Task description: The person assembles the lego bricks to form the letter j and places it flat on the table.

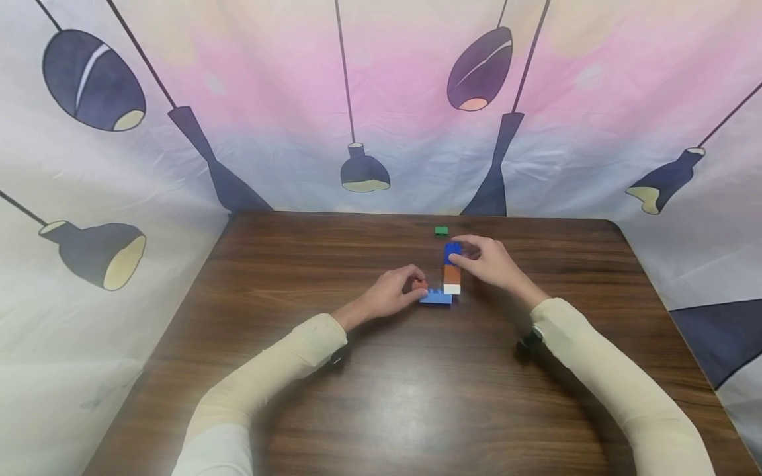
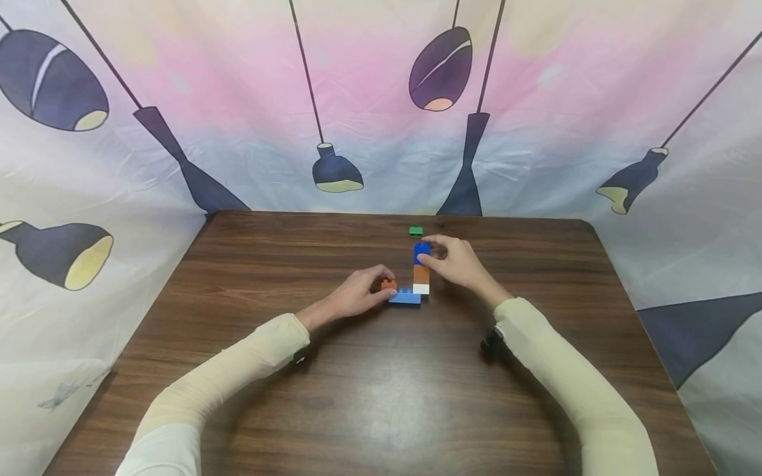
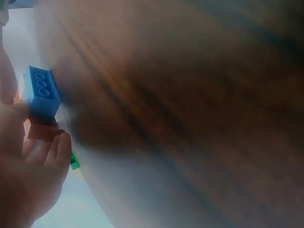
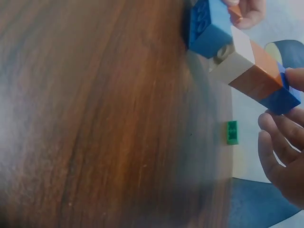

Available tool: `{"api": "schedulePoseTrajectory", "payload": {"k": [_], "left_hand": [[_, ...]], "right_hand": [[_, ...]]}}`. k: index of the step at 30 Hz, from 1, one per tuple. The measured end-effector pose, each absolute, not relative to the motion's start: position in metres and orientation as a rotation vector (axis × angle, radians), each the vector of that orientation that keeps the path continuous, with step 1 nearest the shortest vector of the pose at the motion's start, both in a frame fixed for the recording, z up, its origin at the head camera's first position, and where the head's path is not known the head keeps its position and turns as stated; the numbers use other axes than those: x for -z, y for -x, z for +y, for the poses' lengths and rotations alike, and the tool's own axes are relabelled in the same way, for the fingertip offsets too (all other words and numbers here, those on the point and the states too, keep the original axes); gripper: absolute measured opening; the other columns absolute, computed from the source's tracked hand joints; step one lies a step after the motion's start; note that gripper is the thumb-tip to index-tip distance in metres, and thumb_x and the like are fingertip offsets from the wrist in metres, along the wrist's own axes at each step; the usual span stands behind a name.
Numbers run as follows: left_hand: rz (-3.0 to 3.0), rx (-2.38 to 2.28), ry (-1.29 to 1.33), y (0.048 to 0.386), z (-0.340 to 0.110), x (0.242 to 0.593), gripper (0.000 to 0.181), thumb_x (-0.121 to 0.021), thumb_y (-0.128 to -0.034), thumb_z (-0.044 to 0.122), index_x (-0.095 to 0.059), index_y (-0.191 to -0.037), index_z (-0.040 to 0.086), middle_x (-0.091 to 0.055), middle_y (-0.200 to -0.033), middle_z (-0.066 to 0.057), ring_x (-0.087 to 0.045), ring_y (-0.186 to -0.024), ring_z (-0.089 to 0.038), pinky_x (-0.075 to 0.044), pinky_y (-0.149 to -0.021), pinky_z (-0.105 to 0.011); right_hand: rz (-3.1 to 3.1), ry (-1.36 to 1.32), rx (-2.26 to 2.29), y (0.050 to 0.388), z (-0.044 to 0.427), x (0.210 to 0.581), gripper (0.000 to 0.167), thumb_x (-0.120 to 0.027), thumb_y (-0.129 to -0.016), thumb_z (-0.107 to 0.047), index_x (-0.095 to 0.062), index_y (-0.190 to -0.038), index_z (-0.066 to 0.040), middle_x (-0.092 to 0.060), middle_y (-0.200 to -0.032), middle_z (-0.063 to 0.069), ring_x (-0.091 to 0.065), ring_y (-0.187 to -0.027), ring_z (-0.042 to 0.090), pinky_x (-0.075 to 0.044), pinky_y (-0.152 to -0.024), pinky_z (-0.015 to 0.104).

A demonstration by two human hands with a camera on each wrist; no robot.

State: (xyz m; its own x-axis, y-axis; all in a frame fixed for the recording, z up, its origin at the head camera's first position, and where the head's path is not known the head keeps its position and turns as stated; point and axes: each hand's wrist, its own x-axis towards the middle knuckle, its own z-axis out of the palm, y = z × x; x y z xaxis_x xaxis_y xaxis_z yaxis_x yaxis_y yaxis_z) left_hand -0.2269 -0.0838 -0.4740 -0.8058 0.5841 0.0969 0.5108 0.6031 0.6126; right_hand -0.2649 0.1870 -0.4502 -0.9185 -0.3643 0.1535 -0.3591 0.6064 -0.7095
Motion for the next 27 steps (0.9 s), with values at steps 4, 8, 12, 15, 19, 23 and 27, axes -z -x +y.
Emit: {"api": "schedulePoseTrajectory", "payload": {"k": [4, 8, 12, 15, 19, 23, 27], "left_hand": [[2.7, -1.001, -0.918, 0.229, -0.084, 0.476, 0.031, -0.062, -0.1031, 0.036, -0.062, -0.124, 0.012, -0.069, -0.111, 0.001, -0.064, -0.101, -0.012, -0.053, -0.088, -0.032], [2.695, -1.001, -0.891, 0.231, -0.084, 0.476, 0.033, -0.06, -0.104, 0.037, -0.062, -0.125, 0.012, -0.07, -0.112, 0.0, -0.065, -0.102, -0.012, -0.053, -0.091, -0.034], [2.695, -0.989, -0.871, 0.233, -0.083, 0.476, 0.034, -0.059, -0.1046, 0.038, -0.063, -0.125, 0.011, -0.071, -0.114, -0.001, -0.065, -0.105, -0.013, -0.053, -0.093, -0.034], [2.7, -0.975, -0.861, 0.234, -0.081, 0.475, 0.034, -0.06, -0.1043, 0.036, -0.063, -0.126, 0.01, -0.07, -0.116, -0.003, -0.065, -0.108, -0.015, -0.053, -0.094, -0.035], [2.711, -0.955, -0.855, 0.236, -0.08, 0.472, 0.033, -0.061, -0.1037, 0.035, -0.064, -0.125, 0.009, -0.07, -0.119, -0.005, -0.065, -0.113, -0.019, -0.052, -0.097, -0.037], [2.717, -0.943, -0.859, 0.236, -0.079, 0.472, 0.032, -0.061, -0.104, 0.034, -0.065, -0.124, 0.009, -0.069, -0.119, -0.006, -0.064, -0.115, -0.021, -0.051, -0.1, -0.038], [2.708, -0.945, -0.872, 0.237, -0.079, 0.473, 0.032, -0.059, -0.1051, 0.033, -0.065, -0.124, 0.008, -0.069, -0.119, -0.006, -0.064, -0.115, -0.021, -0.05, -0.1, -0.037]], "right_hand": [[2.794, 0.599, 1.221, 0.269, 0.187, 0.455, 0.058, -0.069, -0.096, -0.046, -0.06, -0.142, -0.01, -0.07, -0.123, 0.016, -0.069, -0.106, 0.032, -0.057, -0.087, 0.05], [2.783, 0.535, 1.212, 0.272, 0.185, 0.461, 0.061, -0.069, -0.096, -0.049, -0.058, -0.143, -0.011, -0.068, -0.127, 0.017, -0.068, -0.109, 0.033, -0.056, -0.088, 0.05], [2.793, 0.498, 1.209, 0.275, 0.184, 0.465, 0.061, -0.068, -0.096, -0.049, -0.058, -0.143, -0.011, -0.068, -0.126, 0.016, -0.068, -0.108, 0.031, -0.056, -0.087, 0.049], [2.807, 0.485, 1.204, 0.276, 0.183, 0.467, 0.061, -0.068, -0.096, -0.048, -0.059, -0.142, -0.01, -0.069, -0.125, 0.015, -0.067, -0.106, 0.03, -0.056, -0.086, 0.049], [2.805, 0.474, 1.194, 0.276, 0.183, 0.468, 0.063, -0.067, -0.097, -0.049, -0.057, -0.143, -0.007, -0.068, -0.128, 0.017, -0.066, -0.11, 0.032, -0.054, -0.089, 0.05], [2.791, 0.458, 1.18, 0.278, 0.182, 0.47, 0.064, -0.065, -0.098, -0.05, -0.056, -0.144, -0.006, -0.064, -0.134, 0.02, -0.064, -0.118, 0.036, -0.052, -0.095, 0.053], [2.776, 0.456, 1.171, 0.28, 0.182, 0.474, 0.062, -0.065, -0.099, -0.048, -0.056, -0.144, -0.007, -0.062, -0.137, 0.02, -0.062, -0.122, 0.038, -0.051, -0.098, 0.054]]}}
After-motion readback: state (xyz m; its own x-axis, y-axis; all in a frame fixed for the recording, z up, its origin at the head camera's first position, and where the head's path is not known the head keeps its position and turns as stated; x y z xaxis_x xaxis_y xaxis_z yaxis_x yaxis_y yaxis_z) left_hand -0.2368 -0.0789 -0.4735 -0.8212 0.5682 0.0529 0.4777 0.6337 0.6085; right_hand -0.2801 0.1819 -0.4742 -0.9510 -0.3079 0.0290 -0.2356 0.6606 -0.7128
